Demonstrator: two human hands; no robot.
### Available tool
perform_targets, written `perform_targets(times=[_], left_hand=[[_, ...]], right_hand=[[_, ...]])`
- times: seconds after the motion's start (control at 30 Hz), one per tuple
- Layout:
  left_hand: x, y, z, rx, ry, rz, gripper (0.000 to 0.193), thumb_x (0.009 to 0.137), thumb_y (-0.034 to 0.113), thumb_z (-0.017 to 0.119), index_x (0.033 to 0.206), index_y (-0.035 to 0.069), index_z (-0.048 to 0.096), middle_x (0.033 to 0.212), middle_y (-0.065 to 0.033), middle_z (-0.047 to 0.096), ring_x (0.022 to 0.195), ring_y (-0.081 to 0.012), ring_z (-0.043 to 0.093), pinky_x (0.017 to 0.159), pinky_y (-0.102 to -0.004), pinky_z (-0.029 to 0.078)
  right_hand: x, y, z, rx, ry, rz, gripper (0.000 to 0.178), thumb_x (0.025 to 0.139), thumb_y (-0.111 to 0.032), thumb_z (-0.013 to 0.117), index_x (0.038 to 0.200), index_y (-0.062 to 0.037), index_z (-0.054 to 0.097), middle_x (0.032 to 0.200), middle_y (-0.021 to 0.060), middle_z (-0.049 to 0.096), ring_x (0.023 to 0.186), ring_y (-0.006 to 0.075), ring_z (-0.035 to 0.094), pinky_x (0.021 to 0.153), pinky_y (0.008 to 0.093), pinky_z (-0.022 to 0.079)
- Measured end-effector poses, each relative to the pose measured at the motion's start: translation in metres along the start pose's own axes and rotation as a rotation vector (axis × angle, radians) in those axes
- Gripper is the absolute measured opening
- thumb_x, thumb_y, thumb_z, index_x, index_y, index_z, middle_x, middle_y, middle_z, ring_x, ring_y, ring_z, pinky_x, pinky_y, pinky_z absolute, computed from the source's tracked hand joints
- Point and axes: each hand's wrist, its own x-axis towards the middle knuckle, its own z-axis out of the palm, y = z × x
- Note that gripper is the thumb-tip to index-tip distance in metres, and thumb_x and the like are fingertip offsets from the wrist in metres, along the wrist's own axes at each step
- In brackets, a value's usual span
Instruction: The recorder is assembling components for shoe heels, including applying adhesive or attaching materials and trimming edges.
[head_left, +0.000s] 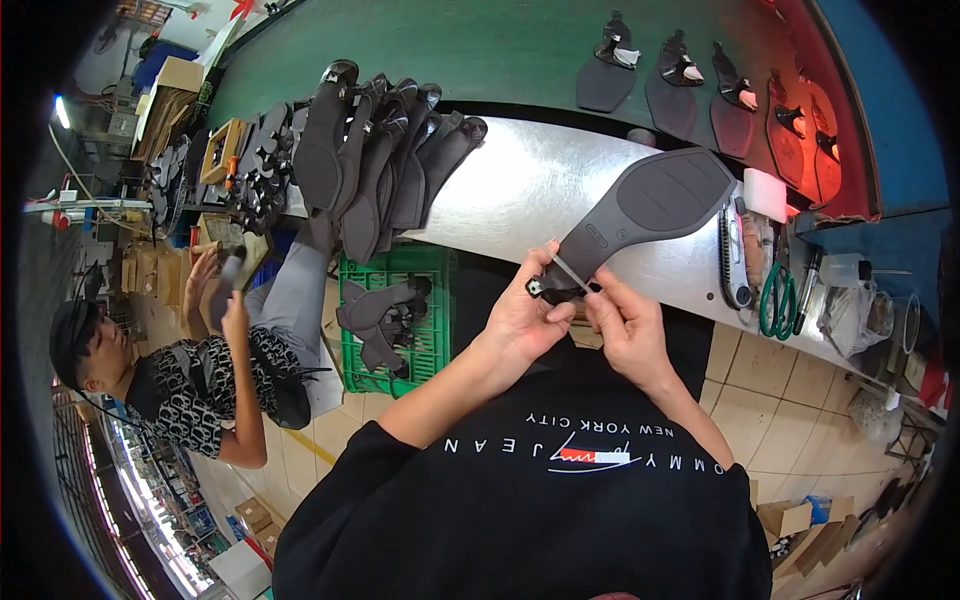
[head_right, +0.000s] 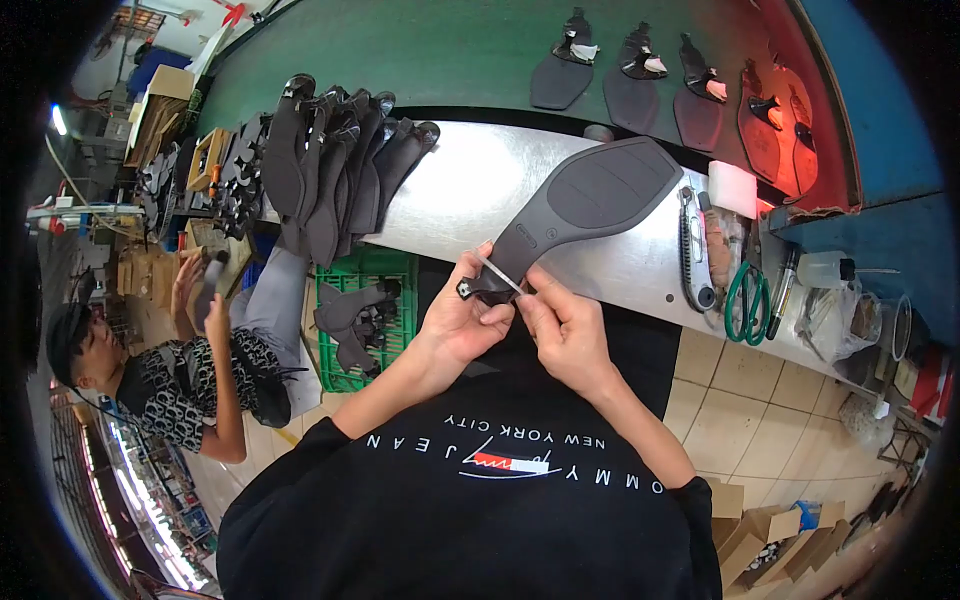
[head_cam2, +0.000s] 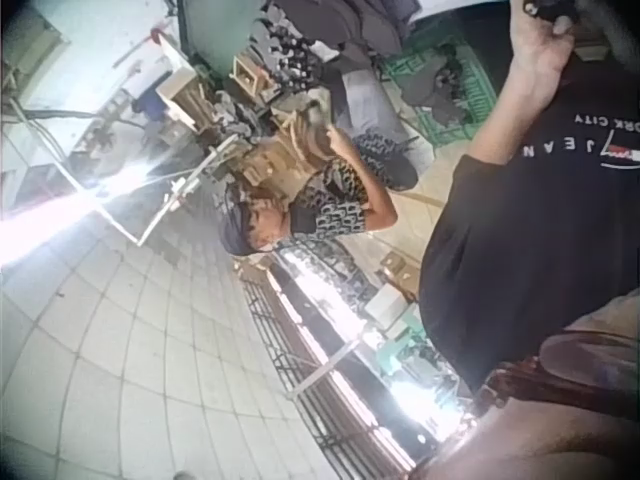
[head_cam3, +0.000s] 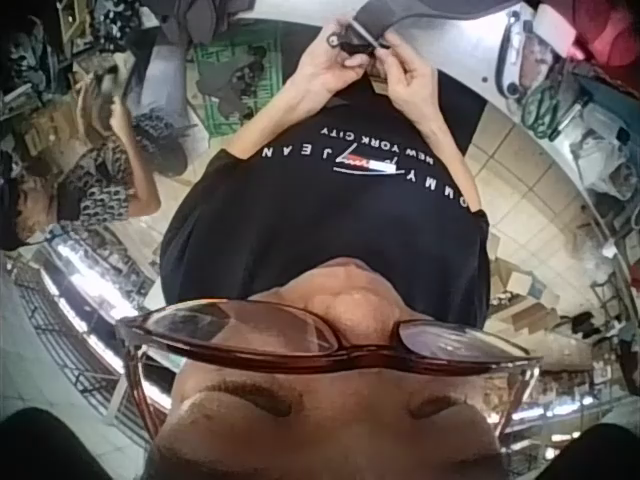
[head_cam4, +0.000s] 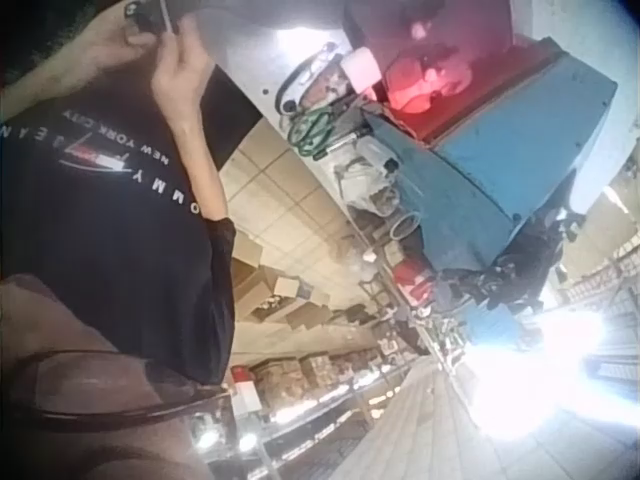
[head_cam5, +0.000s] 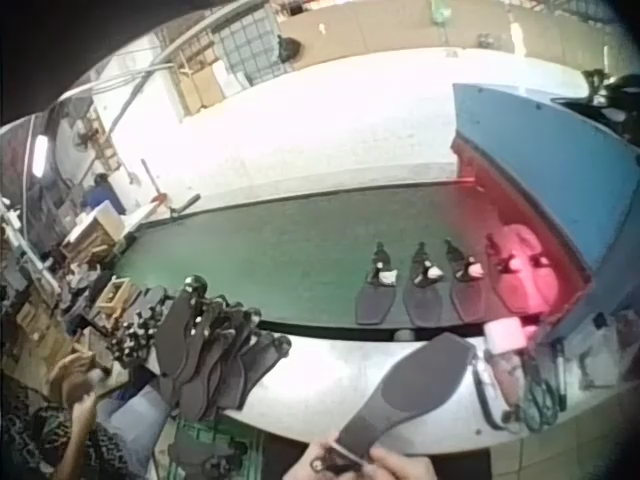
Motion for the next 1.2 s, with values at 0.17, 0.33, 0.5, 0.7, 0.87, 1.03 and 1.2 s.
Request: perform_targets(times=[0.17,0.33,0.5,0.7,0.87,1.03,1.2], left_hand=[[-0.007,0.000,0.001,0.148,-0.016,0.064,0.024,0.095,0.033,0.060,0.094,0.009,0.061,0.085,-0.0007,0.064,0.059,-0.0062,0.050,0.040,-0.0207,0.030],[-0.004,-0.005,0.003,0.556,0.032,0.650,0.053,0.101,0.048,0.045,0.090,0.000,0.067,0.078,-0.0062,0.067,0.063,-0.0092,0.059,0.057,-0.0239,0.046],[0.006,-0.004,-0.005,0.575,0.043,0.752,0.065,0.102,0.051,0.038,0.076,-0.001,0.067,0.072,-0.0087,0.068,0.063,-0.0112,0.061,0.062,-0.0246,0.049],[0.000,0.002,-0.002,0.543,0.006,0.758,0.068,0.100,0.056,0.037,0.070,0.001,0.064,0.067,-0.0079,0.066,0.060,-0.0113,0.059,0.060,-0.0250,0.049],[-0.003,0.010,-0.004,0.537,0.058,0.724,0.079,0.099,0.064,0.025,0.068,0.002,0.064,0.061,-0.0063,0.062,0.052,-0.0103,0.054,0.052,-0.0224,0.043],[-0.009,0.005,0.008,0.489,0.054,0.686,0.084,0.096,0.069,0.020,0.066,0.003,0.063,0.057,-0.0045,0.060,0.047,-0.0086,0.047,0.046,-0.0216,0.035],[-0.002,0.009,0.004,0.424,0.046,0.595,0.079,0.093,0.073,0.027,0.070,0.006,0.060,0.059,-0.0029,0.057,0.048,-0.0100,0.047,0.047,-0.0216,0.035]], right_hand=[[0.004,-0.009,-0.017,0.460,-0.030,0.323,0.032,0.099,-0.012,0.053,0.127,0.0019,0.055,0.067,0.0004,0.055,0.051,0.0062,0.045,0.046,0.0201,0.035],[0.000,-0.030,-0.009,0.289,-0.268,0.452,0.049,0.101,-0.018,0.050,0.146,-0.0104,0.034,0.063,0.0013,0.051,0.047,0.0063,0.045,0.040,0.0188,0.031],[-0.005,-0.019,0.011,0.495,-0.175,0.461,0.039,0.100,-0.023,0.052,0.135,-0.0078,0.045,0.060,-0.0005,0.045,0.045,0.0062,0.040,0.040,0.0184,0.030],[0.005,-0.025,-0.010,0.694,-0.218,0.451,0.032,0.102,-0.024,0.047,0.081,-0.0018,0.058,0.059,0.0001,0.046,0.044,0.0070,0.041,0.038,0.0202,0.031],[-0.007,-0.022,0.005,-0.008,-0.093,0.164,0.014,0.096,-0.009,0.055,0.093,-0.0005,0.065,0.065,0.0046,0.060,0.049,0.0134,0.055,0.045,0.0251,0.041],[-0.001,-0.019,0.014,-0.449,0.002,-0.304,0.005,0.087,-0.001,0.062,0.092,-0.0002,0.062,0.073,0.0144,0.062,0.062,0.0303,0.063,0.055,0.0354,0.048],[-0.008,-0.020,0.024,-0.365,-0.074,-0.550,0.007,0.085,-0.002,0.064,0.091,-0.0003,0.061,0.078,0.0147,0.063,0.063,0.0305,0.063,0.056,0.0366,0.048]])
